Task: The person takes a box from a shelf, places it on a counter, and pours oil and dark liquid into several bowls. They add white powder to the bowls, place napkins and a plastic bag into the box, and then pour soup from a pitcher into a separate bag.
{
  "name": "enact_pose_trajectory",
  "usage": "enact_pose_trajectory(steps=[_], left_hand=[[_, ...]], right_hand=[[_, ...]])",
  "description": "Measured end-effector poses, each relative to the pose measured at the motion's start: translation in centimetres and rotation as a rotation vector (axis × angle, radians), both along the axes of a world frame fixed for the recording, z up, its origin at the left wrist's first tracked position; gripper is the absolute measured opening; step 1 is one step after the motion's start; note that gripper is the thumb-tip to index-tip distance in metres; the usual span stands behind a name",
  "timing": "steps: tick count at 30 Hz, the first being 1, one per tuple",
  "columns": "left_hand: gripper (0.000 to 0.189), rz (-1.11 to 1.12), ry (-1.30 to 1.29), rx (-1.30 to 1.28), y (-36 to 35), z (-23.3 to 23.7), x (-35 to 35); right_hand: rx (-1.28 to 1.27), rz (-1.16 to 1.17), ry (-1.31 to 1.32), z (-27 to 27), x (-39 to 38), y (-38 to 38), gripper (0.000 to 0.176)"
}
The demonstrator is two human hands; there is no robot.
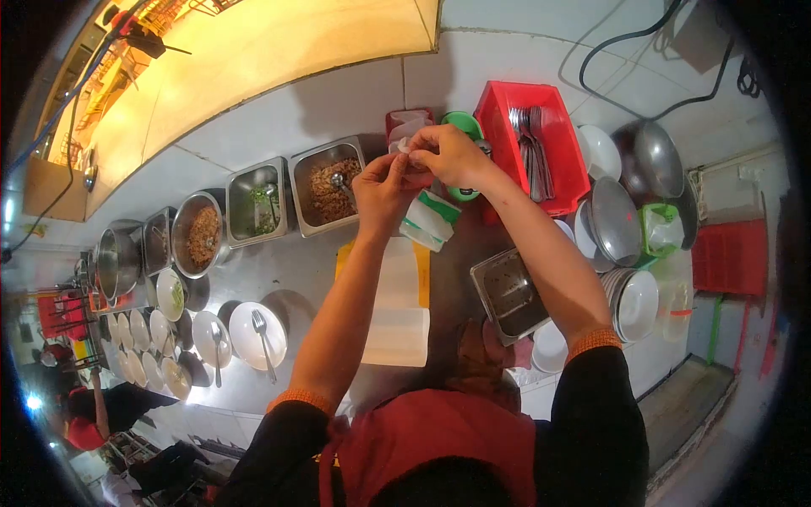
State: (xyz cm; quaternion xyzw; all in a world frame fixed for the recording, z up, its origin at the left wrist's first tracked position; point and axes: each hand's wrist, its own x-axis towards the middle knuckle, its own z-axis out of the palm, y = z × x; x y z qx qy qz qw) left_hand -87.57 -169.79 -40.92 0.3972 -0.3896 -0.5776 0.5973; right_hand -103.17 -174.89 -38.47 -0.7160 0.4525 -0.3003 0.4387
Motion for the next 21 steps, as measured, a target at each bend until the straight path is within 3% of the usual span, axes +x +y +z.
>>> enact_pose_trajectory(steps=[13,19,21], left_hand=[[0.019,0.004,-0.012,0.033,0.1,0.1,-0.1],[0.02,0.024,-0.108,0.004,-0.4,-1.1,0.4],[0.02,0.022,-0.123,0.006,-0.6,-1.4,0.8]], right_hand=[[-0.033,-0.053,0.125,0.1,0.2,0.0,0.013],[-0.248,-0.233,0.237,0.0,1.4,0.7,0.016],[-0.66,-0.247,0.201,-0.4,2.0,0.8,0.018]])
